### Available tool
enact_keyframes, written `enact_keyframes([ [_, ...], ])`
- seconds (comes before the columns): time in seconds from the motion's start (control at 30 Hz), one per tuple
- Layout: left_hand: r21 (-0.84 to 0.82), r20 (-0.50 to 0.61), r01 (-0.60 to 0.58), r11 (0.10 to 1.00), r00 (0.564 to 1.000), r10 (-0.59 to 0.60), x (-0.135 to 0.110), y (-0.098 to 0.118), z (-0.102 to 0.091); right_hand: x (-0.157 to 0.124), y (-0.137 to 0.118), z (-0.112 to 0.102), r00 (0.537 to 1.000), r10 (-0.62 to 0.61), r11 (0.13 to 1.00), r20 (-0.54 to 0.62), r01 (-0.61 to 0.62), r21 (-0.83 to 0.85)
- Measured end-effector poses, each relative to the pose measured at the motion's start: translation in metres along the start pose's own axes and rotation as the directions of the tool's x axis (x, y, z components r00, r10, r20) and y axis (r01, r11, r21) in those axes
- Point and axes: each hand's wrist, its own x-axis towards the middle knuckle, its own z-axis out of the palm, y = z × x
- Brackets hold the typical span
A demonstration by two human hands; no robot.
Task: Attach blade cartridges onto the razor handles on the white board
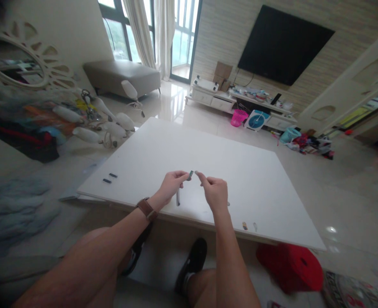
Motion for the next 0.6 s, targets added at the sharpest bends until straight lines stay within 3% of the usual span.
enact_keyframes([
  [0.13,0.016,-0.023,0.003,1.0,1.0,-0.003,0.0004,-0.0023,-0.0009,-0.0001,0.0012,0.0022,0.973,0.038,0.996,0.229,-0.019,-0.084],
  [0.17,0.019,-0.023,0.008,1.0,1.0,-0.007,0.0003,-0.0024,-0.0011,-0.0006,0.0011,0.0022,0.972,0.035,0.997,0.231,-0.017,-0.078],
  [0.3,0.025,0.038,0.011,1.0,0.999,-0.012,-0.0005,-0.0005,-0.0004,-0.0009,0.0019,-0.0003,0.998,0.03,1.0,0.061,-0.029,-0.01],
  [0.4,0.035,0.061,0.009,0.999,0.998,-0.011,-0.0009,-0.0001,0.0008,0.0022,0.0045,-0.0019,0.998,0.06,0.993,-0.01,-0.061,-0.097],
  [0.5,0.046,0.055,0.024,0.999,0.998,-0.026,-0.0008,-0.0017,0.0011,0.0047,0.006,-0.0029,0.977,0.082,0.983,-0.198,-0.112,-0.146],
  [0.53,0.047,0.056,0.029,0.998,0.998,-0.031,-0.0006,-0.0023,0.001,0.0048,0.0062,-0.0028,0.978,0.074,0.987,-0.195,-0.1,-0.126],
  [0.6,0.043,0.062,0.032,0.999,0.997,-0.034,-0.0002,-0.0034,0.0008,0.0046,0.0074,-0.0017,0.999,0.046,0.997,-0.029,-0.048,-0.068],
])
